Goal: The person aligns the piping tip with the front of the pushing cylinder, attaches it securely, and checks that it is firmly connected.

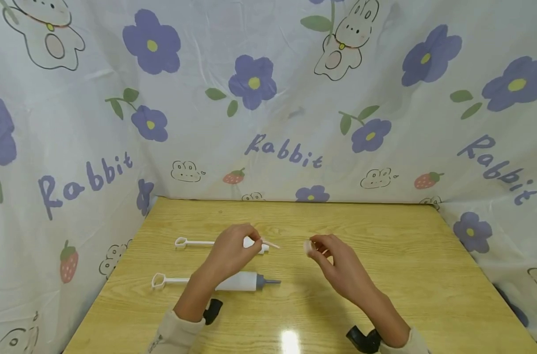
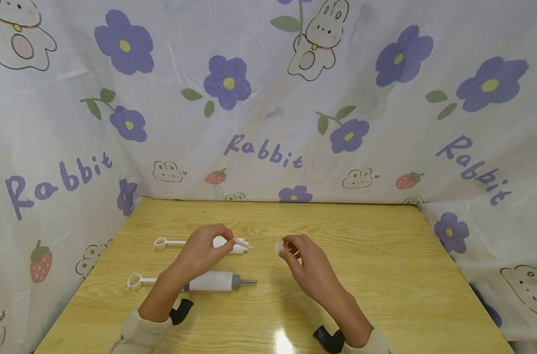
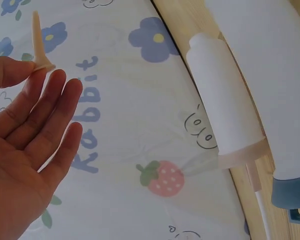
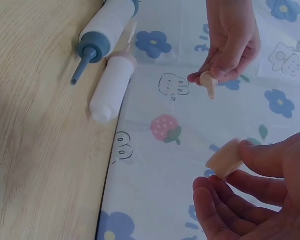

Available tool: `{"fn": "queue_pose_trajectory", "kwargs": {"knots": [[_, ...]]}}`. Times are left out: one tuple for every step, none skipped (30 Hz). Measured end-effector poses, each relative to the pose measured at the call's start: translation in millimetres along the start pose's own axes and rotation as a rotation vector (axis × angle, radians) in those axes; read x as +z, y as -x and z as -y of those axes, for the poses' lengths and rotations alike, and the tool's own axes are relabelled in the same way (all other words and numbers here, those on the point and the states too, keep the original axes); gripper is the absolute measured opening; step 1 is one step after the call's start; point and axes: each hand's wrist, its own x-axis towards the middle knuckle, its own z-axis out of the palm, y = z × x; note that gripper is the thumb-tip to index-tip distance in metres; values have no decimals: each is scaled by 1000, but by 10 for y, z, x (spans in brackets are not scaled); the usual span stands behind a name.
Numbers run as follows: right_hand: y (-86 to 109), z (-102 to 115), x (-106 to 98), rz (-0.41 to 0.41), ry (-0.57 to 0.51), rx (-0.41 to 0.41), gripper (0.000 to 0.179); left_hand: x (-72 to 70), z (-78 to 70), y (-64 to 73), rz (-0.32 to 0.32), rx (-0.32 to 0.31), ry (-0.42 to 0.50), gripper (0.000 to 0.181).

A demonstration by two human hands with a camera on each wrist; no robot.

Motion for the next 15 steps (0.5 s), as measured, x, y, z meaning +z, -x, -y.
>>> {"fn": "queue_pose_trajectory", "kwargs": {"knots": [[15, 11, 0, -5, -9, -6, 33, -4, -9, 23, -9, -4, 0, 9], [31, 21, 2, -12, -18, -13, 34, -7, -22, 46, -20, -7, 1, 9], [48, 36, 1, -16, -25, -15, 34, -9, -35, 68, -31, -12, -1, 9], [63, 51, 0, -22, -29, -18, 34, -10, -48, 90, -42, -16, -1, 9], [76, 66, 0, -30, -32, -27, 34, -13, -63, 112, -53, -20, 1, 8], [88, 83, 0, -36, -36, -33, 34, -16, -77, 134, -66, -21, 3, 8], [98, 101, -1, -40, -39, -35, 34, -18, -91, 155, -80, -21, 5, 8], [107, 115, -1, -46, -40, -40, 33, -21, -106, 177, -94, -20, 7, 7], [115, 130, -3, -50, -41, -43, 32, -22, -116, 197, -108, -17, 5, 7], [123, 139, -2, -55, -42, -49, 32, -25, -127, 216, -123, -10, 4, 7], [130, 148, 0, -59, -43, -54, 32, -27, -136, 234, -138, -3, 1, 7], [138, 158, -1, -60, -46, -55, 32, -29, -143, 251, -152, 6, 0, 7], [145, 166, -3, -62, -48, -55, 33, -32, -149, 268, -166, 15, -3, 7], [151, 171, -3, -64, -49, -57, 33, -35, -155, 283, -180, 25, -7, 6], [158, 176, -4, -64, -51, -56, 33, -38, -160, 299, -193, 34, -9, 6]]}}
